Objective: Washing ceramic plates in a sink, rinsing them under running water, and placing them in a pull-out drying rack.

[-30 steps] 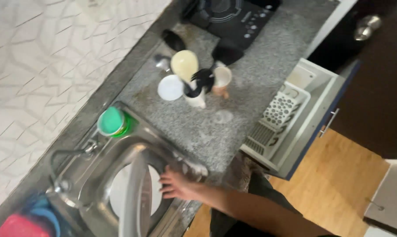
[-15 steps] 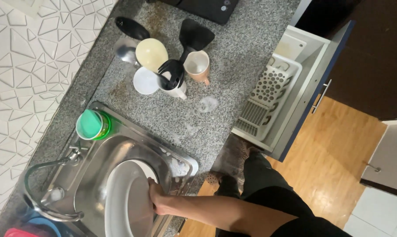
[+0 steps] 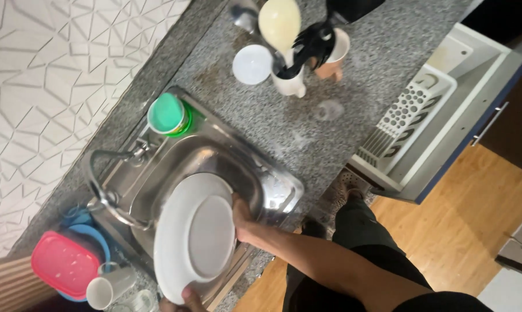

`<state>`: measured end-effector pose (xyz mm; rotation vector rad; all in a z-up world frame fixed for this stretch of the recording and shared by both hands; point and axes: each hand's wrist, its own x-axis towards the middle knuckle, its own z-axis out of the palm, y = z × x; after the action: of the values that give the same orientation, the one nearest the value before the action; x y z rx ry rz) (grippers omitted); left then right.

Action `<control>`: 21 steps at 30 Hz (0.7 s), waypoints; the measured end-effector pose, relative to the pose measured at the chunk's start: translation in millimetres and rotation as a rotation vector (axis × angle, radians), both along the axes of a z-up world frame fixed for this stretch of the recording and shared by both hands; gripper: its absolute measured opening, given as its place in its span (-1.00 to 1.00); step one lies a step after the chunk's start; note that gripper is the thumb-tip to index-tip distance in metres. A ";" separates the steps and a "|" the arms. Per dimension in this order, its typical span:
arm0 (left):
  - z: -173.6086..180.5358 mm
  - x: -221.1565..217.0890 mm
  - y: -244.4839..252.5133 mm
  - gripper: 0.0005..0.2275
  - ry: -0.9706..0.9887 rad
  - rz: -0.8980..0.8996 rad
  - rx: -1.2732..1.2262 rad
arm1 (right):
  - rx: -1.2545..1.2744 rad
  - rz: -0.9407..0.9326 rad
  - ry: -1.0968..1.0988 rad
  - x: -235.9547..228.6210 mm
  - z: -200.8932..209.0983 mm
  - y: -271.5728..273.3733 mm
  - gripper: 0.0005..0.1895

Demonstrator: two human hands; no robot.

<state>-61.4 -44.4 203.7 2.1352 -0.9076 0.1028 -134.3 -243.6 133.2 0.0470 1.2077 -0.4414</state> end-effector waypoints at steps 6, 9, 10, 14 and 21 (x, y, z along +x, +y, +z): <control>37.8 -32.6 -26.0 -0.42 0.249 0.122 -0.134 | -0.048 -0.038 0.052 5.6 -8.5 -4.7 -0.53; 48.1 -34.3 -31.3 -0.40 0.234 0.073 -0.176 | -0.270 0.080 -0.032 -6.0 9.6 -8.2 -0.40; 52.6 -37.0 -31.0 -0.40 0.233 0.076 -0.176 | -0.270 0.083 -0.033 -2.2 0.4 -7.9 -0.40; 65.5 -42.2 -33.5 -0.43 0.275 0.097 -0.151 | -0.471 -0.018 0.042 2.3 -24.1 -10.8 -0.60; 50.2 -34.6 -22.4 -0.47 0.161 0.175 -0.186 | -0.733 0.196 0.209 -9.9 -33.0 -24.1 -0.44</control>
<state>-96.0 -66.9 253.9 2.0133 -0.5938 0.0984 -144.2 -267.8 100.2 -0.7553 1.1763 -0.7031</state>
